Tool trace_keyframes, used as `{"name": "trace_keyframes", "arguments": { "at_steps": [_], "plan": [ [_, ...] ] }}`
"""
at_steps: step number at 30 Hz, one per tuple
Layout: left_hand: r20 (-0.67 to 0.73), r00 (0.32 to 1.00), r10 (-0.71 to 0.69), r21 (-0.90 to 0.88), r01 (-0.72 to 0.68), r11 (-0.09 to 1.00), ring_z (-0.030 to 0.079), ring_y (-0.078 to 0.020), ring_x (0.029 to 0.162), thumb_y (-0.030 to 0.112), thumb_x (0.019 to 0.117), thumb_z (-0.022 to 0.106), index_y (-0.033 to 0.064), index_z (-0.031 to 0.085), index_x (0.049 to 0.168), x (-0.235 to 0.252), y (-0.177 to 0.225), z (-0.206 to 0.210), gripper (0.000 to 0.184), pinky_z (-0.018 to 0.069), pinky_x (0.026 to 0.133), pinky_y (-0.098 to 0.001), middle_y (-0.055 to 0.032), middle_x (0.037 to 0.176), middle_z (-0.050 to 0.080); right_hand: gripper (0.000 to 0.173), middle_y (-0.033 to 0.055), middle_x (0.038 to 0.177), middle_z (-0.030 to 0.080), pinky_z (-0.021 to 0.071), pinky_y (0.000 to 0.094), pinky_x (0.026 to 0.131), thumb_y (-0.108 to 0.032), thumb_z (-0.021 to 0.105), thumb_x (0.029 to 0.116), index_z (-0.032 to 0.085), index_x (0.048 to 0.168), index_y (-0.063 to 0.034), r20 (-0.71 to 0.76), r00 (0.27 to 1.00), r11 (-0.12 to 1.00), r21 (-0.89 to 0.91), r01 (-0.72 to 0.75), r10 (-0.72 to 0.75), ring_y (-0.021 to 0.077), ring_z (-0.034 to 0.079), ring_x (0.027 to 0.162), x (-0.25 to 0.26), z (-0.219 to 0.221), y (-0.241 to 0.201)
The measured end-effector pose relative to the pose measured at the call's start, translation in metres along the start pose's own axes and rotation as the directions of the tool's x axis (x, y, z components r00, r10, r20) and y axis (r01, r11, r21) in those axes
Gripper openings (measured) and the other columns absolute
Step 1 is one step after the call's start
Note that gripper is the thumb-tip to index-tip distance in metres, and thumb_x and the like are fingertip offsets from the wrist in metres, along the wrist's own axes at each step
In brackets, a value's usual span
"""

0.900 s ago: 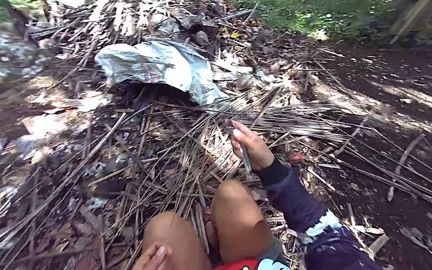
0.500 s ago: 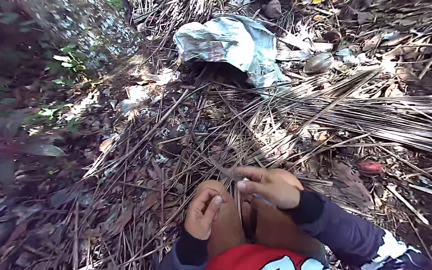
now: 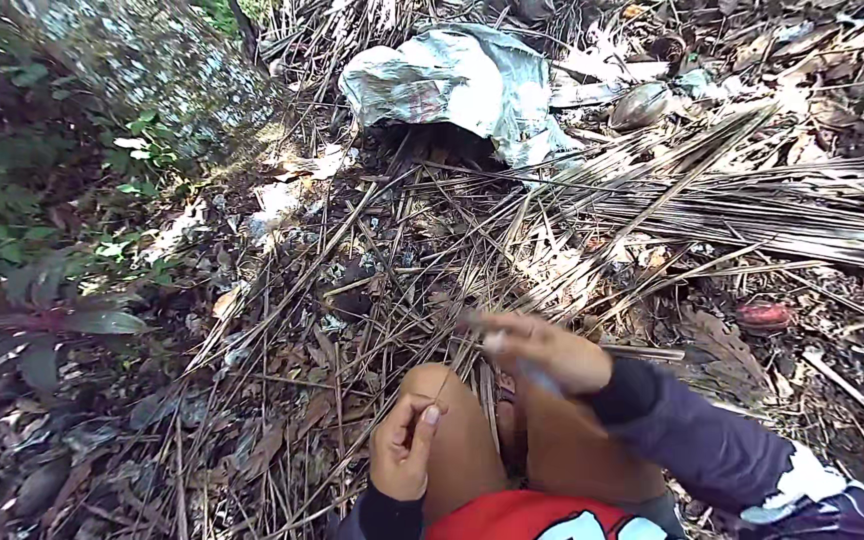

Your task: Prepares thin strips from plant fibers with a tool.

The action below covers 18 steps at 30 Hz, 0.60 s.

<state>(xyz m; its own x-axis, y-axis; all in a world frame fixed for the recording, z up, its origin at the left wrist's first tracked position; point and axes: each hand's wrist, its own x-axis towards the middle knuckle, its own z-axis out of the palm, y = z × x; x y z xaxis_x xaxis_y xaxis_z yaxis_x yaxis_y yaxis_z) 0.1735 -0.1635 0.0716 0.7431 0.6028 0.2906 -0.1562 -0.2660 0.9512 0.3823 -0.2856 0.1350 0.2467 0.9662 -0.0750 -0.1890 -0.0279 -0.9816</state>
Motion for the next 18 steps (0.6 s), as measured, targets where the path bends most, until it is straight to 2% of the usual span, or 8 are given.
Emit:
{"name": "trace_keyframes", "arguments": {
  "at_steps": [2,4,7,9,10,12,14,18],
  "plan": [
    [-0.007,0.999,0.051,0.063,-0.051,0.997,0.047,0.0138,0.058,0.026,0.1016,0.059,0.0090,0.069,0.094,-0.005,-0.002,-0.003,0.021,0.0394,0.053,-0.0054,0.0151,0.072,0.061,0.034,-0.0112,0.064,0.050,0.0394,0.0135,0.048,-0.024,0.049,0.1027,0.059,0.132,-0.0109,-0.149,0.981,0.991,0.026,0.128,-0.123,-0.0033,0.044,0.050,0.009,-0.023,-0.011],
    [-0.020,0.999,0.050,0.072,-0.049,0.996,0.047,0.0138,0.058,0.024,0.1011,0.059,0.0084,0.069,0.094,-0.006,-0.004,-0.002,0.020,0.0393,0.053,-0.0055,0.0149,0.071,0.061,0.039,-0.0091,0.062,0.048,0.0396,0.0154,0.047,-0.023,0.048,0.1023,0.055,0.139,-0.0102,-0.191,0.969,0.986,0.026,0.167,-0.159,-0.0011,0.044,0.048,0.011,-0.020,-0.012],
    [-0.055,0.998,-0.003,0.046,0.005,0.999,0.047,0.0140,0.057,0.015,0.0986,0.058,0.0042,0.068,0.094,-0.001,-0.003,0.003,0.016,0.0401,0.053,-0.0062,0.0157,0.072,0.061,0.047,-0.0037,0.077,0.054,0.0406,0.0181,0.053,-0.020,0.048,0.1038,0.045,0.149,-0.0062,0.035,0.999,0.998,-0.061,-0.014,0.016,0.0000,0.046,0.057,0.000,0.019,0.007],
    [-0.056,0.998,0.000,0.006,0.000,1.000,0.050,0.0136,0.059,0.015,0.0988,0.058,0.0042,0.069,0.099,0.002,-0.002,0.004,0.016,0.0427,0.054,-0.0070,0.0162,0.075,0.065,0.047,0.0003,0.092,0.058,0.0397,0.0167,0.053,-0.018,0.050,0.1036,0.046,0.148,-0.0041,0.162,0.984,0.996,-0.065,-0.059,0.069,-0.0008,0.045,0.060,-0.005,0.037,0.019],
    [-0.046,0.999,0.009,0.006,-0.009,1.000,0.048,0.0140,0.058,0.019,0.1000,0.058,0.0080,0.068,0.096,0.002,-0.002,0.003,0.015,0.0409,0.053,-0.0064,0.0176,0.074,0.063,0.044,-0.0018,0.087,0.057,0.0395,0.0160,0.053,-0.017,0.050,0.1032,0.050,0.144,-0.0025,0.129,0.990,0.998,-0.051,-0.040,0.047,-0.0019,0.045,0.059,-0.004,0.033,0.018],
    [-0.020,1.000,0.022,0.015,-0.022,1.000,0.046,0.0143,0.057,0.025,0.1015,0.060,0.0128,0.069,0.095,-0.003,-0.003,-0.003,0.017,0.0385,0.052,-0.0058,0.0183,0.073,0.061,0.038,-0.0100,0.071,0.053,0.0386,0.0135,0.051,-0.020,0.049,0.1024,0.057,0.136,-0.0055,-0.060,0.997,0.998,-0.025,0.053,-0.054,-0.0051,0.043,0.055,0.004,0.003,0.002],
    [0.006,1.000,0.031,0.052,-0.031,0.998,0.046,0.0141,0.058,0.028,0.1026,0.059,0.0132,0.069,0.096,-0.010,-0.006,-0.007,0.020,0.0386,0.053,-0.0055,0.0168,0.074,0.063,0.034,-0.0093,0.063,0.050,0.0394,0.0138,0.047,-0.021,0.048,0.1037,0.059,0.134,-0.0093,-0.170,0.973,0.986,0.018,0.164,-0.158,-0.0022,0.044,0.049,0.012,-0.027,-0.011],
    [0.031,0.999,0.022,0.162,-0.027,0.986,0.053,0.0100,0.058,0.020,0.1007,0.057,-0.0004,0.070,0.096,-0.006,-0.013,-0.005,0.025,0.0453,0.054,-0.0085,0.0082,0.070,0.062,0.037,-0.0080,0.061,0.048,0.0379,0.0151,0.046,-0.020,0.048,0.1021,0.056,0.137,-0.0093,-0.182,0.965,0.981,-0.025,0.190,-0.191,-0.0003,0.043,0.047,0.013,-0.027,-0.009]
  ]
}}
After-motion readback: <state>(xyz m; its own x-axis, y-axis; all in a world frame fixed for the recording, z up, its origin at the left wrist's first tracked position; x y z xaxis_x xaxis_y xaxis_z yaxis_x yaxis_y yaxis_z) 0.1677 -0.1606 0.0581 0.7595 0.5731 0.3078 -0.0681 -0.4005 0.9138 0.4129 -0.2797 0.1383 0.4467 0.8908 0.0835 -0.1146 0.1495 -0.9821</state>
